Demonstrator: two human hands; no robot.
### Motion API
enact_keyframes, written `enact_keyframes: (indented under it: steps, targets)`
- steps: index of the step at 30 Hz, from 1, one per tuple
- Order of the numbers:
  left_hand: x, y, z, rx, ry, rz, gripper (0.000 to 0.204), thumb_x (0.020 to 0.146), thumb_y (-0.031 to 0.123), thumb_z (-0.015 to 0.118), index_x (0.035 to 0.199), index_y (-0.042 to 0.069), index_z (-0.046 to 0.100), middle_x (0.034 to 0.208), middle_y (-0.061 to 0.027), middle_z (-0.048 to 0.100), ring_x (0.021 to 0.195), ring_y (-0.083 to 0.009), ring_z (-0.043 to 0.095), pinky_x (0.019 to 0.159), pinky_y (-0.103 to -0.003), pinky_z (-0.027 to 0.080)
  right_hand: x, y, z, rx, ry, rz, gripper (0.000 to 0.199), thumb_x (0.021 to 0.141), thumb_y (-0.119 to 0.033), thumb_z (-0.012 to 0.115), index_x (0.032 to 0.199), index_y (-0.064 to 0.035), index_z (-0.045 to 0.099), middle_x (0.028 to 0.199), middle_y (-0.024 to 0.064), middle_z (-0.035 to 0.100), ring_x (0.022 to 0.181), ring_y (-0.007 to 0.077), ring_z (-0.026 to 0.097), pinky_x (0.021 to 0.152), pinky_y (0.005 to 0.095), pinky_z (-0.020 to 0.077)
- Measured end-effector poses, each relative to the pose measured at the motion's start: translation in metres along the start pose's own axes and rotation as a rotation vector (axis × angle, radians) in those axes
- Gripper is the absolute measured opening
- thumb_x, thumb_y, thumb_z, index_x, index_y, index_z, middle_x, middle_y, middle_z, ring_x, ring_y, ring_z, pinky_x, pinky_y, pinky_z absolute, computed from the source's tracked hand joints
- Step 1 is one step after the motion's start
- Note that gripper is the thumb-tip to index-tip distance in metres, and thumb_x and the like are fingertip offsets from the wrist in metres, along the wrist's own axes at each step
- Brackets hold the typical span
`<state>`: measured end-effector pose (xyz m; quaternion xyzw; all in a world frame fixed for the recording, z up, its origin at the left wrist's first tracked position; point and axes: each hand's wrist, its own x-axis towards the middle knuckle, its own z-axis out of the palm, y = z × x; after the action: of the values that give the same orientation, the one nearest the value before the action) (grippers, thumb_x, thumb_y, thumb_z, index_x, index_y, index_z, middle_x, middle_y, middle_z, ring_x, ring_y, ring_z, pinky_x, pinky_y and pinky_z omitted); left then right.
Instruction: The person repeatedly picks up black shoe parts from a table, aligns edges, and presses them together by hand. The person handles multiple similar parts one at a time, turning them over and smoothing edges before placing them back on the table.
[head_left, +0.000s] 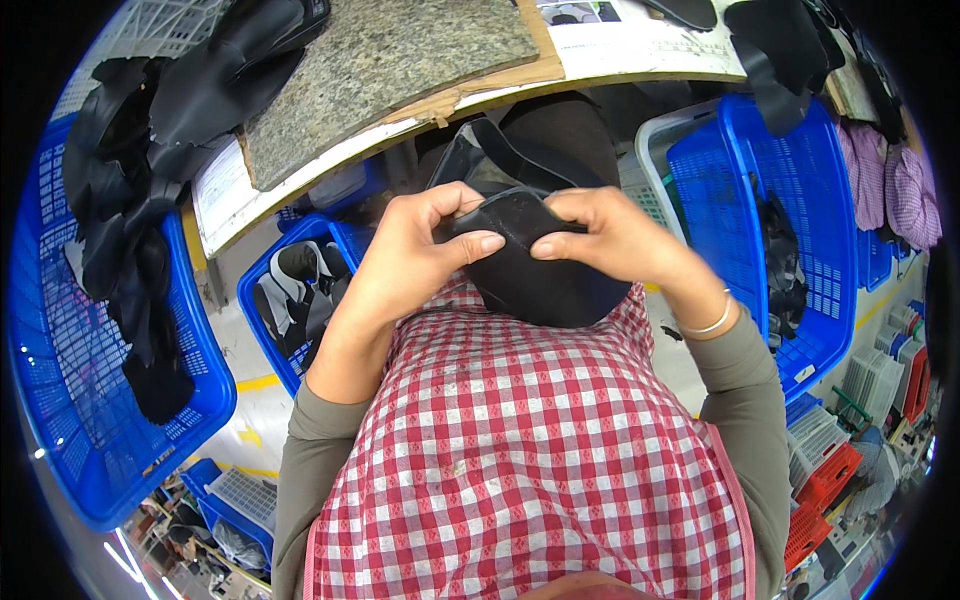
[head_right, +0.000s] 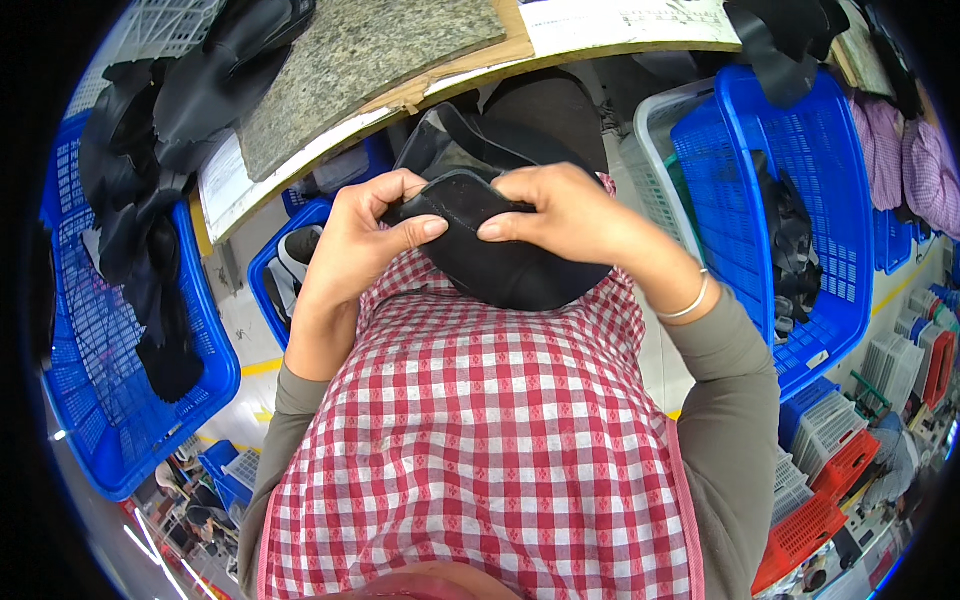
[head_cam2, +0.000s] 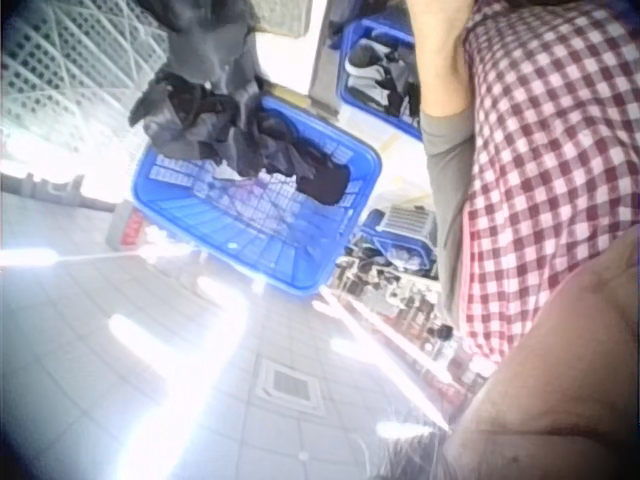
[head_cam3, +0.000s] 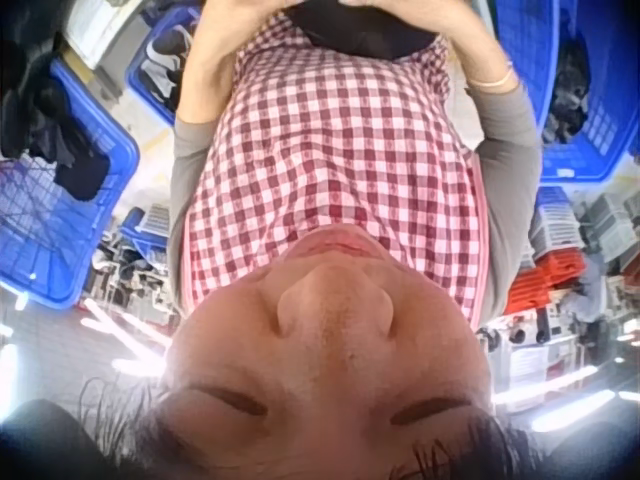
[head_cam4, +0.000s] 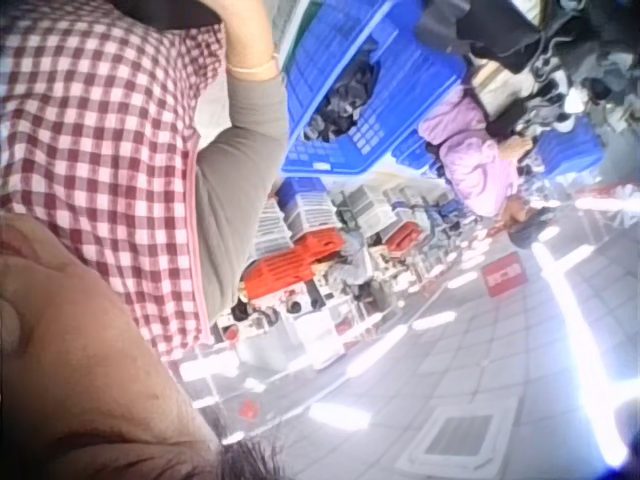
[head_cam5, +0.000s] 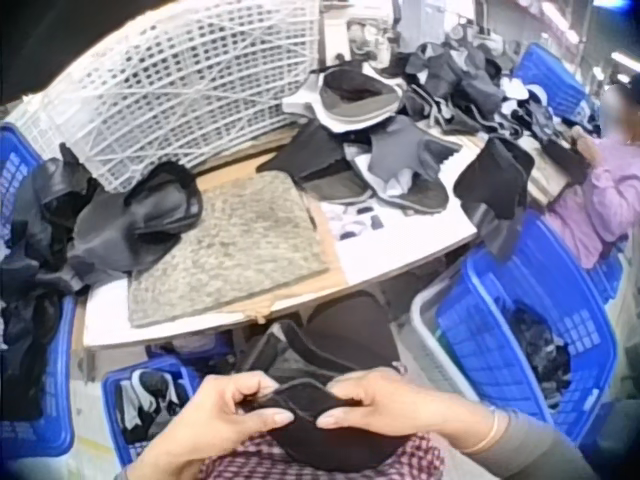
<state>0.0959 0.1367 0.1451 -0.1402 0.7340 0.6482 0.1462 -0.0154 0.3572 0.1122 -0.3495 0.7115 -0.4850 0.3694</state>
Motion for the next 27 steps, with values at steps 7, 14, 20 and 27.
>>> enact_keyframes:
  steps: [7,14,20,27]
  targets:
    - [0.002,-0.004,0.019,0.300,0.172,0.251,0.029,0.082,0.009,0.084,0.097,0.000,0.062,0.093,-0.0122,0.065,0.083,-0.0227,0.063,0.073,-0.036,0.049,0.025,-0.030,-0.016,-0.245,0.077,-0.180,0.028,0.085,-0.029,0.083,0.093,-0.0051,0.071,0.084,0.0096,0.070,0.074,0.0249,0.069,0.066,0.0351,0.0521]
    - [0.005,-0.006,0.028,0.271,0.314,0.314,0.036,0.083,0.016,0.087,0.103,0.000,0.062,0.100,-0.0142,0.070,0.097,-0.0312,0.070,0.089,-0.039,0.056,0.029,-0.018,0.004,-0.282,0.213,-0.187,0.020,0.097,-0.028,0.072,0.094,-0.0087,0.073,0.081,0.0096,0.069,0.069,0.0262,0.065,0.060,0.0375,0.0491]
    - [0.005,-0.010,0.019,0.190,0.210,0.194,0.032,0.084,0.012,0.086,0.107,0.001,0.068,0.093,-0.0129,0.073,0.086,-0.0207,0.071,0.078,-0.035,0.055,0.023,0.001,-0.003,0.423,-0.008,0.070,0.019,0.093,-0.018,0.081,0.103,-0.0028,0.076,0.082,-0.0021,0.071,0.080,0.0059,0.062,0.075,0.0281,0.0522]
    - [0.006,-0.009,0.014,-0.017,0.099,0.168,0.021,0.084,0.007,0.084,0.094,-0.001,0.067,0.089,-0.0088,0.071,0.082,-0.0141,0.067,0.074,-0.029,0.052,0.014,0.004,0.002,0.235,-0.079,0.077,0.030,0.084,-0.018,0.090,0.105,-0.0017,0.078,0.087,0.0000,0.076,0.082,0.0062,0.065,0.078,0.0280,0.0541]
